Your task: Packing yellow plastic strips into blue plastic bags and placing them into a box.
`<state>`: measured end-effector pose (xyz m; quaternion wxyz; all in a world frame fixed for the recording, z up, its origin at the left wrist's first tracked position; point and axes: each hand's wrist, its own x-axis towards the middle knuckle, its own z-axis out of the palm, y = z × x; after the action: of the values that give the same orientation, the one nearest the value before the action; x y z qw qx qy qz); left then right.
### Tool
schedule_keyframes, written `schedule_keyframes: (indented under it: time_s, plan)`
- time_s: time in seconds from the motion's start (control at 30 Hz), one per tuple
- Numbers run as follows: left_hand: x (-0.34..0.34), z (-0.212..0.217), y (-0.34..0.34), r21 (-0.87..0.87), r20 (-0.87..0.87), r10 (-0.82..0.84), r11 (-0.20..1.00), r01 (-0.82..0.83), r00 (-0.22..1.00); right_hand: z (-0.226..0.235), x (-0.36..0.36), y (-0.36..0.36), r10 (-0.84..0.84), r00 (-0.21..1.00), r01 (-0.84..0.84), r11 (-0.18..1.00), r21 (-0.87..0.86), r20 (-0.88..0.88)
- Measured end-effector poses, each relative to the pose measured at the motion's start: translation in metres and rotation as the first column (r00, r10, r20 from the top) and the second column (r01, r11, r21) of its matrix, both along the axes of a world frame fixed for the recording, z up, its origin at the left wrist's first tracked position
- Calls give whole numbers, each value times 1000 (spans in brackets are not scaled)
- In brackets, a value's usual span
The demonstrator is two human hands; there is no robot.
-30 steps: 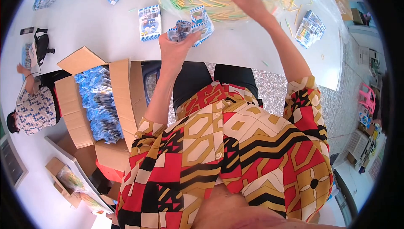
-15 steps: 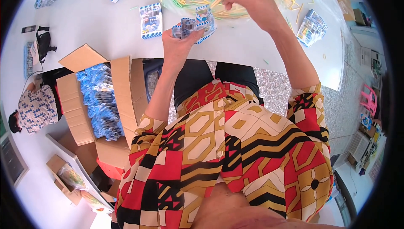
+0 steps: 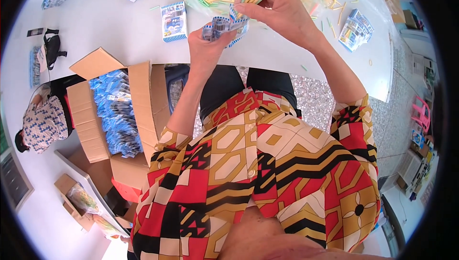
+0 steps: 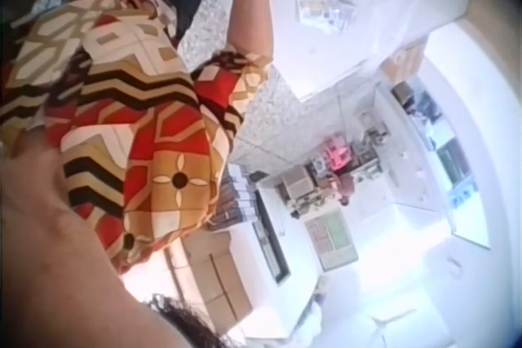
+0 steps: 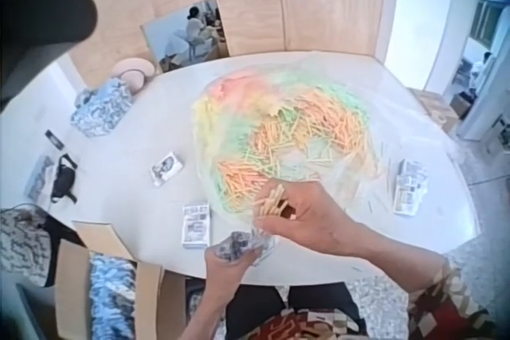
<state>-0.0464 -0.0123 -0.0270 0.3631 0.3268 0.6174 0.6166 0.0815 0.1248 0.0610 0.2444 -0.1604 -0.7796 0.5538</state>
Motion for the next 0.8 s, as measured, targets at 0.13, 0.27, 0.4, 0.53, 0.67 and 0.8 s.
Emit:
schedule_keyframes:
  time_s: [0.13, 0.27, 0.4, 0.53, 0.67, 0.8]
  plan:
    - [-1, 2, 5, -28, -60, -11, 1000, 9, 998, 5, -1, 0, -60, 994, 50, 992, 117, 89]
    - [-3, -3, 7, -23, -148, -3, 1000, 0, 989, 10, -3, 1, -86, 984, 55, 979, 196, 154]
    - [-2, 0, 9, -21, -99, -10, 1000, 8, 995, 10, -3, 3, -72, 982, 48, 989, 142, 172]
    - [-1, 1, 12, -13, -80, 2, 1000, -3, 997, 6, -2, 6, -18, 997, 13, 997, 71, 69]
    - [-2, 0, 16, -9, -71, -13, 1000, 12, 997, 10, -1, 9, 26, 998, -23, 998, -53, 54]
    - [-4, -4, 19, -50, -20, -44, 998, 43, 999, 2, -5, 15, 29, 999, -34, 987, -156, -35]
